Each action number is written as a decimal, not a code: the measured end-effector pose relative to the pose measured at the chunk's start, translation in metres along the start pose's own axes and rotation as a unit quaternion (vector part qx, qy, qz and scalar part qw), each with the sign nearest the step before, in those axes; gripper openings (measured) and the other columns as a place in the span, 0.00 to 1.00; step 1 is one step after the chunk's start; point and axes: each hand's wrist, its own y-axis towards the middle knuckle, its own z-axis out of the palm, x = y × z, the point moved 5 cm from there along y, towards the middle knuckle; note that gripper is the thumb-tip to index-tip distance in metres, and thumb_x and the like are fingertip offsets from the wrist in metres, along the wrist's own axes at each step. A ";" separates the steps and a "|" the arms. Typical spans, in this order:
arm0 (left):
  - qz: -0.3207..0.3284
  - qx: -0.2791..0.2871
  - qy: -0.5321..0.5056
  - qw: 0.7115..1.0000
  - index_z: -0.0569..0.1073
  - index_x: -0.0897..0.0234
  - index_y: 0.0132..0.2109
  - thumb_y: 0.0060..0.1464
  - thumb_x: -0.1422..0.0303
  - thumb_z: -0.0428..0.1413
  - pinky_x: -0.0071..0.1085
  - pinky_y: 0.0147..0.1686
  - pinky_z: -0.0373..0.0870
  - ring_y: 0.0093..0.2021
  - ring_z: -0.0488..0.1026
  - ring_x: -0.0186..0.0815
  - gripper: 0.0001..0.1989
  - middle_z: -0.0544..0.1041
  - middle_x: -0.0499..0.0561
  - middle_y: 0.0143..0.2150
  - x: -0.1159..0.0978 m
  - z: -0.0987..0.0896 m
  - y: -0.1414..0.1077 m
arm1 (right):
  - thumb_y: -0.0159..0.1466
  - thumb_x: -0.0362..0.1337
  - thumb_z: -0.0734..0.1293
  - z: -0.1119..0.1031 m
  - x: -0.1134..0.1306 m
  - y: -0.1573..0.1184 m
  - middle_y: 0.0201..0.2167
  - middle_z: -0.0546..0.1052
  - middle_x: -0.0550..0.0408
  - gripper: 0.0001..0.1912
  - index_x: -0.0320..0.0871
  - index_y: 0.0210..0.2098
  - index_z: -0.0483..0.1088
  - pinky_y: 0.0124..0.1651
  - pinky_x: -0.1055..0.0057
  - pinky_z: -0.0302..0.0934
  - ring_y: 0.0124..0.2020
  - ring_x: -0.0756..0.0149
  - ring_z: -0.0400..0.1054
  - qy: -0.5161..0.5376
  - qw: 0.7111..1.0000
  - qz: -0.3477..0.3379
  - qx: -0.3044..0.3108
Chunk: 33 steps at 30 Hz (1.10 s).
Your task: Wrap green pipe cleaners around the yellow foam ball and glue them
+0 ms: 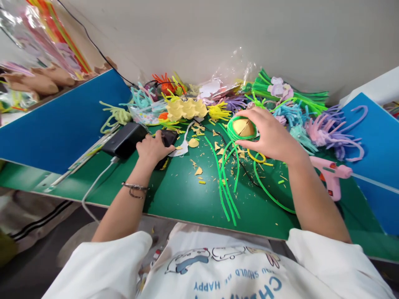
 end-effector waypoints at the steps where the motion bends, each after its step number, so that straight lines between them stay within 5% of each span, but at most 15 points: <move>1: 0.000 -0.001 -0.004 1.000 0.61 0.75 0.65 0.54 0.50 0.54 0.56 0.52 0.66 0.57 0.69 0.69 0.40 0.69 0.81 0.57 -0.001 -0.001 -0.001 | 0.58 0.41 0.72 -0.001 0.000 0.000 0.56 0.71 0.47 0.28 0.47 0.56 0.65 0.63 0.48 0.57 0.60 0.47 0.63 0.002 1.000 -0.003 -0.003; 4: 0.070 -0.102 -0.069 0.990 0.60 0.75 0.65 0.54 0.54 0.55 0.55 0.57 0.64 0.64 0.62 0.66 0.38 0.61 0.78 0.65 -0.015 -0.016 -0.009 | 0.58 0.42 0.72 -0.004 -0.003 0.001 0.57 0.71 0.47 0.29 0.47 0.56 0.65 0.63 0.48 0.57 0.60 0.47 0.64 0.005 1.000 -0.006 -0.009; 6: 0.190 -0.199 -0.200 0.940 0.59 0.73 0.64 0.57 0.55 0.51 0.49 0.62 0.61 0.67 0.59 0.57 0.35 0.61 0.73 0.66 -0.037 -0.029 -0.022 | 0.58 0.42 0.73 -0.002 -0.005 0.001 0.57 0.71 0.46 0.29 0.46 0.57 0.64 0.63 0.49 0.57 0.60 0.47 0.64 0.004 1.000 -0.009 0.001; 7: 0.242 -0.197 -0.280 0.908 0.61 0.73 0.62 0.58 0.54 0.49 0.47 0.62 0.62 0.64 0.64 0.53 0.32 0.65 0.71 0.62 -0.048 -0.030 -0.028 | 0.57 0.41 0.73 0.000 -0.005 0.001 0.57 0.71 0.45 0.30 0.46 0.57 0.63 0.63 0.49 0.57 0.60 0.47 0.64 0.004 1.000 -0.013 0.014; 8: 0.290 -0.156 -0.367 0.870 0.62 0.72 0.61 0.58 0.52 0.48 0.44 0.57 0.67 0.57 0.70 0.49 0.32 0.70 0.68 0.58 -0.061 -0.028 -0.033 | 0.57 0.41 0.73 0.004 -0.005 0.000 0.58 0.70 0.45 0.31 0.45 0.58 0.63 0.63 0.49 0.57 0.60 0.47 0.63 0.003 0.999 -0.018 0.031; 10: 0.359 0.039 -0.502 0.786 0.63 0.68 0.59 0.59 0.46 0.44 0.38 0.42 0.74 0.42 0.78 0.40 0.33 0.73 0.64 0.54 -0.093 -0.015 -0.044 | 0.56 0.39 0.73 0.013 -0.004 -0.002 0.59 0.70 0.43 0.33 0.44 0.59 0.61 0.62 0.49 0.57 0.61 0.47 0.63 0.001 0.997 -0.035 0.073; 13: 0.372 0.280 -0.557 0.687 0.64 0.65 0.58 0.57 0.38 0.44 0.30 0.27 0.70 0.27 0.76 0.34 0.37 0.78 0.58 0.45 -0.132 0.007 -0.063 | 0.56 0.38 0.73 0.025 0.003 -0.010 0.58 0.70 0.42 0.34 0.42 0.60 0.60 0.59 0.52 0.60 0.60 0.48 0.62 0.008 0.989 -0.072 0.129; 15: 0.374 0.382 -0.562 0.631 0.69 0.66 0.51 0.52 0.33 0.44 0.28 0.24 0.66 0.23 0.74 0.34 0.41 0.77 0.52 0.29 -0.150 0.017 -0.073 | 0.58 0.38 0.72 0.029 0.008 -0.017 0.56 0.71 0.42 0.33 0.42 0.60 0.59 0.56 0.53 0.62 0.57 0.49 0.63 0.018 0.984 -0.096 0.149; 17: 0.376 0.426 -0.573 0.591 0.71 0.66 0.46 0.49 0.31 0.47 0.28 0.23 0.66 0.23 0.74 0.35 0.40 0.74 0.49 0.24 -0.160 0.023 -0.078 | 0.60 0.38 0.70 0.030 0.011 -0.024 0.55 0.71 0.43 0.31 0.44 0.60 0.59 0.54 0.53 0.62 0.54 0.49 0.63 0.019 0.981 -0.110 0.159; 23: 0.331 0.439 -0.631 0.547 0.70 0.63 0.55 0.53 0.45 0.59 0.34 0.34 0.75 0.38 0.78 0.40 0.31 0.79 0.56 0.42 -0.169 0.033 -0.082 | 0.59 0.35 0.70 0.032 0.010 -0.039 0.54 0.71 0.45 0.36 0.48 0.64 0.55 0.51 0.57 0.63 0.50 0.52 0.65 0.049 0.973 -0.099 0.201; 28: 0.319 0.487 -0.655 0.481 0.75 0.67 0.45 0.50 0.47 0.62 0.32 0.33 0.75 0.33 0.75 0.36 0.27 0.79 0.56 0.40 -0.170 0.036 -0.090 | 0.61 0.38 0.69 0.035 0.011 -0.043 0.55 0.72 0.45 0.35 0.49 0.65 0.55 0.53 0.56 0.62 0.53 0.52 0.65 0.056 0.977 -0.093 0.185; 33: 0.303 0.472 -0.676 0.478 0.76 0.68 0.46 0.54 0.47 0.59 0.28 0.30 0.74 0.34 0.75 0.35 0.27 0.80 0.55 0.39 -0.166 0.042 -0.085 | 0.62 0.44 0.69 0.032 0.003 -0.045 0.62 0.65 0.44 0.37 0.48 0.66 0.52 0.63 0.53 0.56 0.63 0.50 0.59 0.068 0.983 -0.110 0.132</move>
